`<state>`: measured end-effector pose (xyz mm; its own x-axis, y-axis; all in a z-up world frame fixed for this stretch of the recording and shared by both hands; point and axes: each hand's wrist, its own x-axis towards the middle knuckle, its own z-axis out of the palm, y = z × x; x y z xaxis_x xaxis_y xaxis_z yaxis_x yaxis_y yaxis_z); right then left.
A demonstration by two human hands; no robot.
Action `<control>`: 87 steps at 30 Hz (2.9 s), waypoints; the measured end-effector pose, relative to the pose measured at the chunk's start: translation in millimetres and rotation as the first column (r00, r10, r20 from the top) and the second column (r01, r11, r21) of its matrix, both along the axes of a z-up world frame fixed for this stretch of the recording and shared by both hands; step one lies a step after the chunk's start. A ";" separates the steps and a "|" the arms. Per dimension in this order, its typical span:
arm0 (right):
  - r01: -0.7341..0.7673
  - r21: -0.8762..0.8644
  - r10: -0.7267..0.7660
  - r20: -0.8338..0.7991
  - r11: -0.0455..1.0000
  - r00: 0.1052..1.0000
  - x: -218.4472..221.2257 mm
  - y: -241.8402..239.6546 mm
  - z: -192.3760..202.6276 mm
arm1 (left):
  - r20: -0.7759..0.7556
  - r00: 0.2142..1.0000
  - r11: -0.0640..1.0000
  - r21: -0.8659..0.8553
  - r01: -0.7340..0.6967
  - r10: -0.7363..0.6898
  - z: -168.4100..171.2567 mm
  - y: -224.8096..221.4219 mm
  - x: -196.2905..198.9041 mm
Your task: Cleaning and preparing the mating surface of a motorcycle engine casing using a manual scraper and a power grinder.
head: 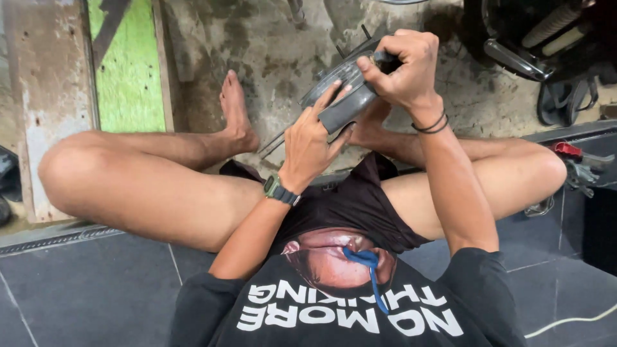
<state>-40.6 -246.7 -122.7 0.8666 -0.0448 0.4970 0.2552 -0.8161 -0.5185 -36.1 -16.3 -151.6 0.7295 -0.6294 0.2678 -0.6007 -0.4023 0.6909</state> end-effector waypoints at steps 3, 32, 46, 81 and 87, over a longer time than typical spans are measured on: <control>0.037 0.067 -0.034 -0.054 0.997 0.998 4.3 -5.3 -27.7 | 0.149 0.987 0.995 0.072 -0.064 0.052 -24.3 -9.2 7.7; -0.112 -0.027 0.098 -0.324 0.993 0.941 -1.9 -13.9 -17.8 | -0.206 0.978 0.972 -0.221 -0.076 0.030 -93.9 -14.4 -9.8; -0.034 -0.210 -0.028 -0.286 0.977 0.958 -18.5 -26.9 -56.1 | -0.250 0.967 0.968 -0.225 -0.110 0.052 -83.2 -37.8 -20.4; -0.019 -0.415 -0.045 -0.142 0.909 0.989 -8.1 -11.4 -36.6 | -0.262 0.958 0.988 -0.065 -0.139 0.118 -67.7 -49.3 -20.0; -0.087 -0.386 0.012 -0.192 0.918 0.981 -24.8 6.7 -34.1 | -0.304 0.945 0.990 -0.041 -0.137 0.118 -64.3 -46.1 -26.0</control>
<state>-65.4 -240.1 -156.8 0.9396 0.1659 0.2993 0.2324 -0.9514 -0.2021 -62.1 -62.4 -215.9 0.8551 -0.5151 0.0593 -0.3086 -0.4137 0.8565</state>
